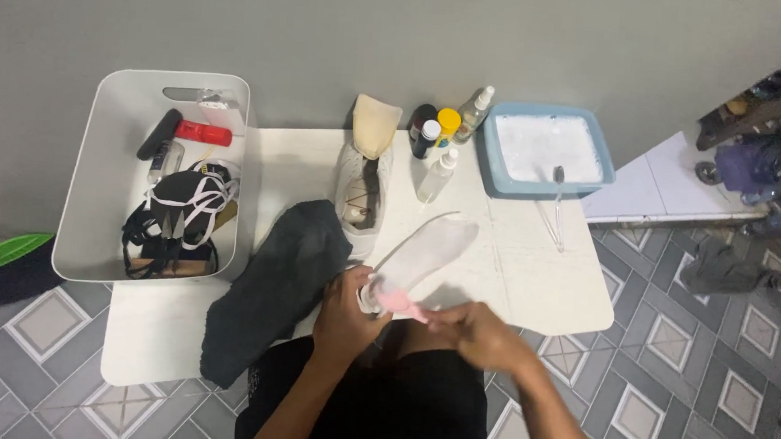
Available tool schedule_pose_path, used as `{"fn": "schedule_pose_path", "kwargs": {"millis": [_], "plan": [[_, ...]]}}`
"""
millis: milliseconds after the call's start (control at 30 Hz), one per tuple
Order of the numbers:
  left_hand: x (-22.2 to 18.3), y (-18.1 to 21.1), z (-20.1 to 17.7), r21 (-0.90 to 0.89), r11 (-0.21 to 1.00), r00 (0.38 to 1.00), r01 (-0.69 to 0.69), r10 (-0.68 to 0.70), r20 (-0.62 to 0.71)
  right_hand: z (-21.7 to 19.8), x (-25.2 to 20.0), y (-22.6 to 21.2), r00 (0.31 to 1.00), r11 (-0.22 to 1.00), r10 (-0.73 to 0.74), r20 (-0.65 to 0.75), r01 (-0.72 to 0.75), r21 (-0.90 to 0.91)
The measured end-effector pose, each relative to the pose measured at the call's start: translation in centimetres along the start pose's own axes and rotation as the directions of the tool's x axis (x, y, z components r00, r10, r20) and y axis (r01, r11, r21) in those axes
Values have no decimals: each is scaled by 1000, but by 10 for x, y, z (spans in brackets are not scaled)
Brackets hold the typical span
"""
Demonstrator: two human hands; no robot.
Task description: Hand-washing a cleaning cloth in a basin and then scrubbing a shoe insole with a brush.
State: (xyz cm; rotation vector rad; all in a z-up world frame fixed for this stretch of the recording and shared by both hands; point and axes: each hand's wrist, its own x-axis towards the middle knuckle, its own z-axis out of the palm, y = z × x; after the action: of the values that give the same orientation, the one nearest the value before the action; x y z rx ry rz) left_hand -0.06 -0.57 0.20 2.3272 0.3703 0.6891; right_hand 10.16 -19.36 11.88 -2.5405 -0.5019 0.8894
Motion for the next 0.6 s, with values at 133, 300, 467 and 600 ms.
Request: {"fn": "schedule_pose_path", "kwargs": {"millis": [133,300,467,600], "plan": [[1,-2,3,-33,999,1000,-19,19,4,-24,27,22,961,997,63,-269,-71,-19],[1,5,-4,-38,999,1000,18,-17,11,-12,-3,-30,1000,999,2,-28,-1,41],[2,2,0,-5,999,999,33,-32,34,-19,47,30,913,973,204,-353,-228,-27],[6,12,-10,-15,998,996,60,-59,71,3,13,-14,999,999,-15,-39,14,-38]]}}
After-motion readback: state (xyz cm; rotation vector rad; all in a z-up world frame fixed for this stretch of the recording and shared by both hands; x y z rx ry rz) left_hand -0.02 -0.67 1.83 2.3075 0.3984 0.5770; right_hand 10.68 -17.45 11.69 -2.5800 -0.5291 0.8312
